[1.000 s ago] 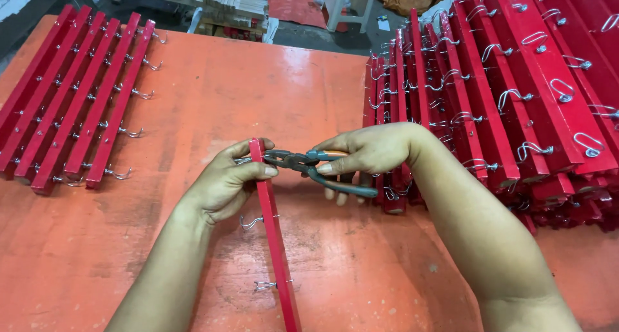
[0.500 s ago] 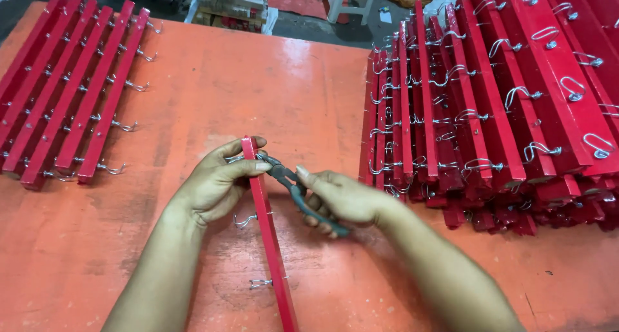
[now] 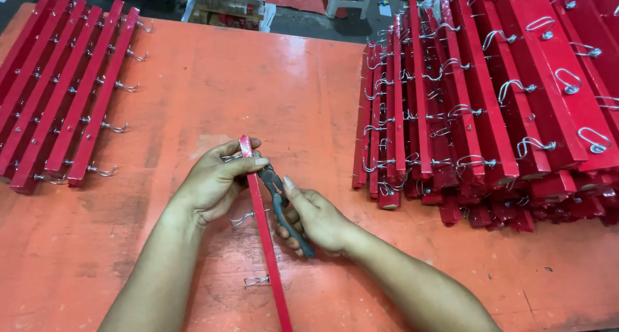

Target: Adjusting and securing metal hooks on red bars using pliers

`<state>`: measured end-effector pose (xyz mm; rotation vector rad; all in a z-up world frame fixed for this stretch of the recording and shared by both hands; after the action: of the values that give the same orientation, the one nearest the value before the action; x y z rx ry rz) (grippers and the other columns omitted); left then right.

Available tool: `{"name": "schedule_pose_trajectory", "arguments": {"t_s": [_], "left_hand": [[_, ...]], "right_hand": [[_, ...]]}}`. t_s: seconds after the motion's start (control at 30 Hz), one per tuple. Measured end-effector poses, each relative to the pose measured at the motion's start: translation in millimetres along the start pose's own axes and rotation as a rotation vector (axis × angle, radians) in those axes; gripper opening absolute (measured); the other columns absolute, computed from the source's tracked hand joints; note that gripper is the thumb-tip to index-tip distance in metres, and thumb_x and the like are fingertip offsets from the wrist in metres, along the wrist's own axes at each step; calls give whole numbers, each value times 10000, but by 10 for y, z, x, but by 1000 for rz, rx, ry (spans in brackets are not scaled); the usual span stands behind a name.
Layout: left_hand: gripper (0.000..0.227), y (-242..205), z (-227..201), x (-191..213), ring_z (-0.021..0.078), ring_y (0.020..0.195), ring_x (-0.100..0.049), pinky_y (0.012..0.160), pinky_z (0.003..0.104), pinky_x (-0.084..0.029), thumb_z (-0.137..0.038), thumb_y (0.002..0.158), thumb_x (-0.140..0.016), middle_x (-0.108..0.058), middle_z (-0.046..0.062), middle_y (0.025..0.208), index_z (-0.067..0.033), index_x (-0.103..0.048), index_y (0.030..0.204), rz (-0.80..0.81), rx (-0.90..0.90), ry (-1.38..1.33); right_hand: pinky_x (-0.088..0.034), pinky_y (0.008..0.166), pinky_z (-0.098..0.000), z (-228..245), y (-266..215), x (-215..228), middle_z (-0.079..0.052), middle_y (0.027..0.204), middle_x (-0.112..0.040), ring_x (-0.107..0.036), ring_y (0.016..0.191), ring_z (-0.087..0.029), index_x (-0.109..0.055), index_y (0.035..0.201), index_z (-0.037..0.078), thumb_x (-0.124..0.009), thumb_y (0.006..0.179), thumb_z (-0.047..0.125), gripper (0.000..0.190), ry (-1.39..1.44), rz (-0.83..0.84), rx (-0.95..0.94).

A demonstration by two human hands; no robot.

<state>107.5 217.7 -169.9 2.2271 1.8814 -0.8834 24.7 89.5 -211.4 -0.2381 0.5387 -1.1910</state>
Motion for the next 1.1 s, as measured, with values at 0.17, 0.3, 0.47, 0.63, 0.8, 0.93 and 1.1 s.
{"name": "schedule_pose_trajectory", "arguments": {"t_s": [0.17, 0.3, 0.47, 0.63, 0.8, 0.93, 1.1], "left_hand": [[604, -65, -93, -87, 237, 859, -674, 814, 385, -547, -28, 750, -811, -656, 127, 940, 70, -586, 1302, -27, 10, 62], [620, -109, -223, -74, 206, 868, -660, 803, 379, -543, -122, 783, -820, -645, 80, 973, 35, -581, 1333, -69, -9, 140], [631, -73, -251, -69, 177, 786, -662, 734, 313, -530, -130, 828, -768, -645, 69, 898, -71, -487, 1389, -108, -14, 107], [888, -300, -334, -88, 452, 1195, -610, 961, 484, -498, -301, 952, -660, -505, 312, 1338, -25, -75, 1561, -65, -211, 236], [666, -425, 115, -137, 328, 1129, -679, 907, 444, -563, -539, 1017, -355, -645, 174, 1360, -62, -519, 1451, -23, 8, 393], [579, -487, 82, -354, 317, 1137, -696, 929, 455, -568, -486, 1043, -343, -729, 171, 1244, -105, -650, 1352, 32, 16, 545], [444, -605, -187, -492, 270, 1107, -719, 924, 455, -564, -450, 1035, -418, -809, 62, 1014, -225, -797, 1092, -39, -115, 903]], "right_hand": [[-587, 417, -358, 238, -152, -60, -188, 678, -635, -671, 497, -242, -580, 1117, -41, -423, 1085, 437, 504, -43, -4, 34], [-631, 528, -366, 433, -300, -133, -219, 819, -691, -737, 662, -270, -593, 1128, -68, -499, 1053, 325, 411, -114, -10, 40], [-515, 414, -269, 120, -302, -131, -128, 724, -661, -608, 516, -161, -566, 1007, 32, -676, 953, 226, 229, 35, 42, 84], [-582, 450, -282, -50, -161, 79, -104, 664, -650, -673, 558, -189, -606, 1008, 3, -760, 887, 62, 205, 151, -22, 252], [-594, 450, -316, 267, -290, 242, -82, 622, -601, -652, 537, -200, -626, 986, 11, -752, 887, 84, 176, 218, -174, 323], [-585, 463, -319, 351, -295, 283, -83, 619, -609, -646, 539, -205, -626, 996, 21, -758, 878, 81, 187, 203, -182, 352], [-586, 443, -338, 515, -436, 207, -125, 583, -605, -643, 496, -226, -629, 975, 16, -763, 871, 80, 181, 163, -185, 367]]}}
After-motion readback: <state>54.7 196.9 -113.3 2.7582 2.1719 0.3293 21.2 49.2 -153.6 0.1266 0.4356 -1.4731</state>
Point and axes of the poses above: each hand's wrist, its own y-axis towards the middle knuckle, its own x-axis out of the back of the hand, z = x × y, the point moved 10 cm from there along y, towards the middle knuckle
